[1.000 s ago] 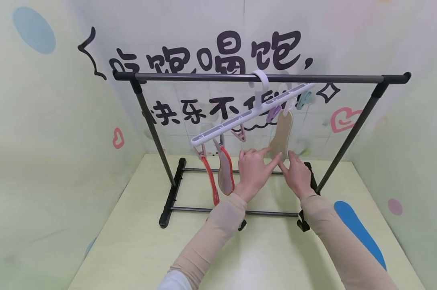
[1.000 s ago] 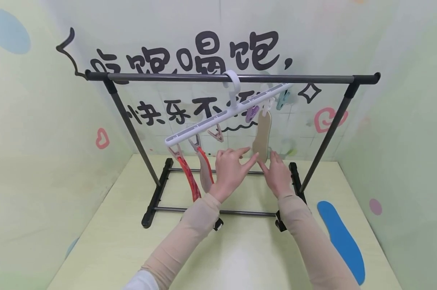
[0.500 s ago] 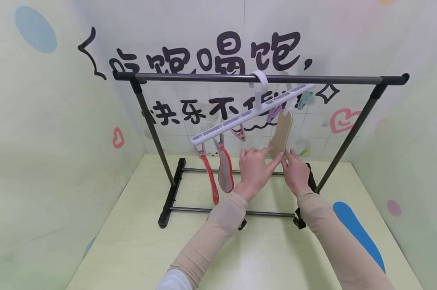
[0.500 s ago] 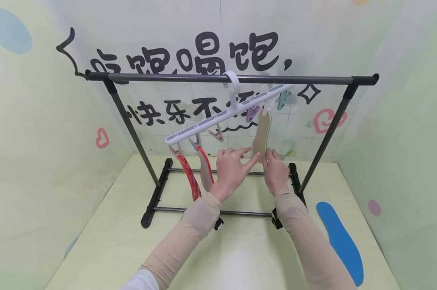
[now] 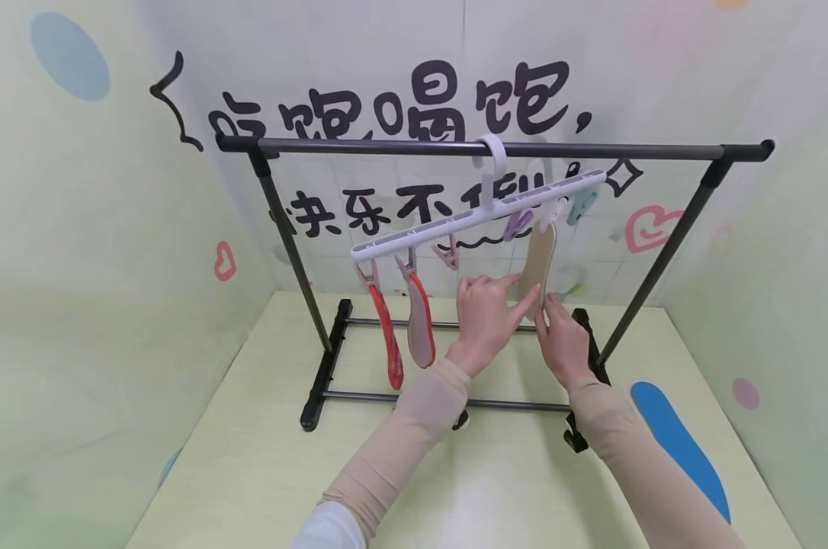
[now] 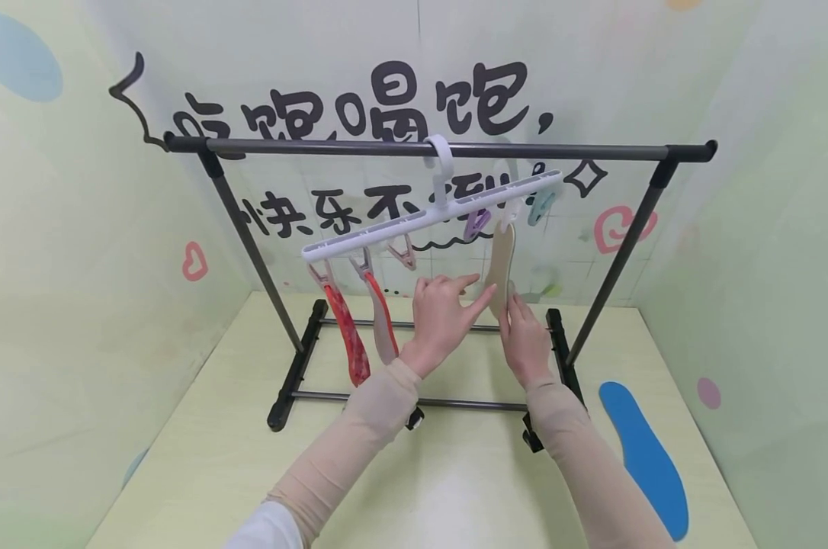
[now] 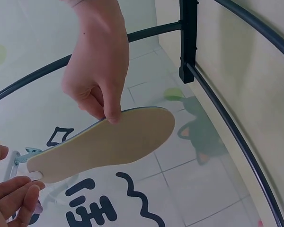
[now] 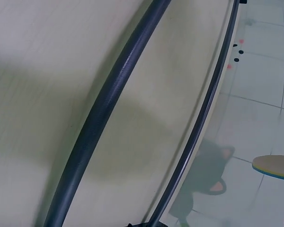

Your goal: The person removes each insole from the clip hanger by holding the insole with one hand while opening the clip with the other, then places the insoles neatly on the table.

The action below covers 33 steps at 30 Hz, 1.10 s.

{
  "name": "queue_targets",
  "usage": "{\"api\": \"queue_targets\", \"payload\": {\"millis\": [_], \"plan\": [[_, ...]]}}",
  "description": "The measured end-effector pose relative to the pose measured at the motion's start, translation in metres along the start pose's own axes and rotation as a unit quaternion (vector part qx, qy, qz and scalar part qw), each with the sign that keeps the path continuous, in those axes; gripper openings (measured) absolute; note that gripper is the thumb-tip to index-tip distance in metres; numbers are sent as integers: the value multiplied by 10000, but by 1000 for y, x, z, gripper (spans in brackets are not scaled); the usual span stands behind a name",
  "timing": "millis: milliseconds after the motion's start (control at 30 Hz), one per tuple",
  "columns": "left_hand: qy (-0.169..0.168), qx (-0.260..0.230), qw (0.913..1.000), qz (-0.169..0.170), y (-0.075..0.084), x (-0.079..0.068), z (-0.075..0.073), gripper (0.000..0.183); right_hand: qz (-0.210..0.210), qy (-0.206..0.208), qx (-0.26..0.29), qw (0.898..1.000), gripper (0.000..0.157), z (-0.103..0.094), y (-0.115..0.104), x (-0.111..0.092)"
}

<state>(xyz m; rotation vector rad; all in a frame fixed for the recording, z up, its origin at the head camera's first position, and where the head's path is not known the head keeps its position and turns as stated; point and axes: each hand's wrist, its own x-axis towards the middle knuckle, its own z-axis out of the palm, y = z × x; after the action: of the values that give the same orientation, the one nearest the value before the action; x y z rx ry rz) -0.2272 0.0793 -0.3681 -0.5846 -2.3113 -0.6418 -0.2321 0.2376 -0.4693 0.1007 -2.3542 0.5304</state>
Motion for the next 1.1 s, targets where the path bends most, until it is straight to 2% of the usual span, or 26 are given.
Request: {"api": "queue_targets", "payload": {"millis": [167, 467, 800, 967, 1100], "plan": [[-50, 62, 10000, 18, 2, 3, -1, 39, -388, 462, 65, 9982, 33, 1, 4, -8], [-58, 67, 9999, 135, 6, 8, -4, 39, -781, 938, 257, 9922, 36, 1, 9, -18], [-81, 156, 9991, 397, 11, 13, -7, 39, -1089, 1219, 407, 9857, 38, -1, 12, -26], [1, 187, 9983, 554, 16, 20, -7, 39, -1246, 1211, 409, 9839, 38, -3, 10, -32], [62, 288, 9974, 663, 22, 27, -9, 39, -1341, 1375, 483, 9802, 42, -5, 8, -38]]}}
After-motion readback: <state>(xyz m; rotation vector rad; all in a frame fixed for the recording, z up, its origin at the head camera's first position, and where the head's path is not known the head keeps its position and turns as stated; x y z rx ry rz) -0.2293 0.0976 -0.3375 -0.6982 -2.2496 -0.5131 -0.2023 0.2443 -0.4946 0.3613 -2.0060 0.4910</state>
